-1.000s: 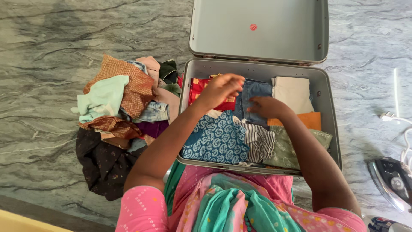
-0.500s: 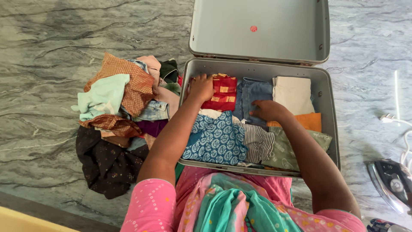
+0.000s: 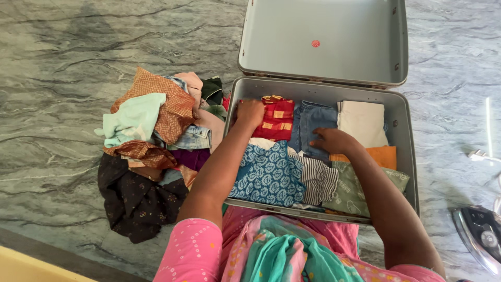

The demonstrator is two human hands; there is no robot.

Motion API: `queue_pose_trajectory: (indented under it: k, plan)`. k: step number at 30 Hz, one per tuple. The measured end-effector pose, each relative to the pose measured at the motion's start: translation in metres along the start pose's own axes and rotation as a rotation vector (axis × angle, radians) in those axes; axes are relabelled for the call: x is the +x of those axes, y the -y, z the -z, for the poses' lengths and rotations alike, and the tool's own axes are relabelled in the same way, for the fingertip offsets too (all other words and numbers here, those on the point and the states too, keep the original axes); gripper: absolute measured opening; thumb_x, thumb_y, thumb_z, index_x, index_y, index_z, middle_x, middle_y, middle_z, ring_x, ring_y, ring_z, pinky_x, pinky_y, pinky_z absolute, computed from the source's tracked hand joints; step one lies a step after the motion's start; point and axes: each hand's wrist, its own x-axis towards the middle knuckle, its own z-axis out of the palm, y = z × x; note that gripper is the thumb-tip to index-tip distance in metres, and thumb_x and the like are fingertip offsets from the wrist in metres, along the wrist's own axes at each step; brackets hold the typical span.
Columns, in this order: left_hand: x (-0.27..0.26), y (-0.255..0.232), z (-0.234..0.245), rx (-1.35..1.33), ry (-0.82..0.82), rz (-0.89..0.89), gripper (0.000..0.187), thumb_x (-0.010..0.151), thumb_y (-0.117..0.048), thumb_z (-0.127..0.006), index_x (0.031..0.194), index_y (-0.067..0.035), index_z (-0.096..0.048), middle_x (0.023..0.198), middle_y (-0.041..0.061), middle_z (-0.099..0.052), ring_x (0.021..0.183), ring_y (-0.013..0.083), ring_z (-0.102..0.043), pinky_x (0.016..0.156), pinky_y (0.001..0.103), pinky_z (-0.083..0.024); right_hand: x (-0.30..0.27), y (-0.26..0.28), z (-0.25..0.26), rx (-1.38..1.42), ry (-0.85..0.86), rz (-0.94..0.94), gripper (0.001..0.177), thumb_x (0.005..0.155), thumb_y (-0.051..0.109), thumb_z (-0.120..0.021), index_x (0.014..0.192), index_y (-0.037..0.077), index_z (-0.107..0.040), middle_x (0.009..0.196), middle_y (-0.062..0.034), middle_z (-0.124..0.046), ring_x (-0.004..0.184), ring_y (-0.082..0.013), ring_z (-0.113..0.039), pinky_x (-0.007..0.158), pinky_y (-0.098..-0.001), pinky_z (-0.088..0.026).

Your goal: The person removes folded clothes from an open suitcase and places them on the floor beside it. They handle various garments including shirts, pants, and patterned fabrics one by one, stacking them into a growing pile until the suitcase is nearly empty.

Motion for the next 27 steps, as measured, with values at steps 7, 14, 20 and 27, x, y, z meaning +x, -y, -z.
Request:
queue_pose_trajectory:
  k: [7,14,20,27]
  plan:
    - [-0.045,-0.054,0.079,-1.001,0.080,-0.370,0.041,0.083,-0.025,-0.084,0.116,-0.004,-0.074,0.117,0.011,-0.068,0.104,0.0185,-0.068,0.089,0.032,-0.054,-0.034,0.033,0.034,0.624,0.089,0.214,0.095,0.083,0.032,-0.076,0.160,0.020,-0.023,0.140,-0.0146,-0.060,0.124,-0.0299,-0.062,0.104,-0.0451,-0.049]
    - [-0.073,-0.083,0.106,-1.931,0.405,-0.594,0.061,0.099,-0.017,-0.074,0.153,-0.006,-0.048,0.134,0.003,-0.063,0.120,0.0128,-0.062,0.106,0.032,-0.051,-0.037,0.036,0.015,0.820,-0.200,0.391,0.068,0.087,0.008,-0.078,0.142,0.004,-0.040,0.122,-0.0134,-0.066,0.106,-0.0190,-0.066,0.088,-0.0356,-0.054]
    - [-0.077,-0.081,0.110,-1.469,0.272,-0.640,0.068,0.091,-0.022,-0.082,0.150,-0.008,-0.049,0.126,0.009,-0.069,0.117,0.0180,-0.067,0.103,0.033,-0.054,-0.028,0.016,0.023,1.406,-0.462,0.420,0.025,0.099,0.006,-0.058,0.122,0.002,-0.067,0.114,-0.0081,-0.075,0.101,-0.0166,-0.072,0.091,-0.0306,-0.058]
    - [-0.071,-0.080,0.082,-1.421,0.116,-0.395,0.056,0.088,-0.025,-0.085,0.135,-0.003,-0.064,0.118,0.009,-0.072,0.108,0.0184,-0.070,0.092,0.034,-0.061,-0.050,0.023,0.042,1.111,-0.669,0.443,0.046,0.097,0.010,-0.064,0.138,0.007,-0.044,0.124,-0.0082,-0.062,0.107,-0.0176,-0.065,0.092,-0.0316,-0.054]
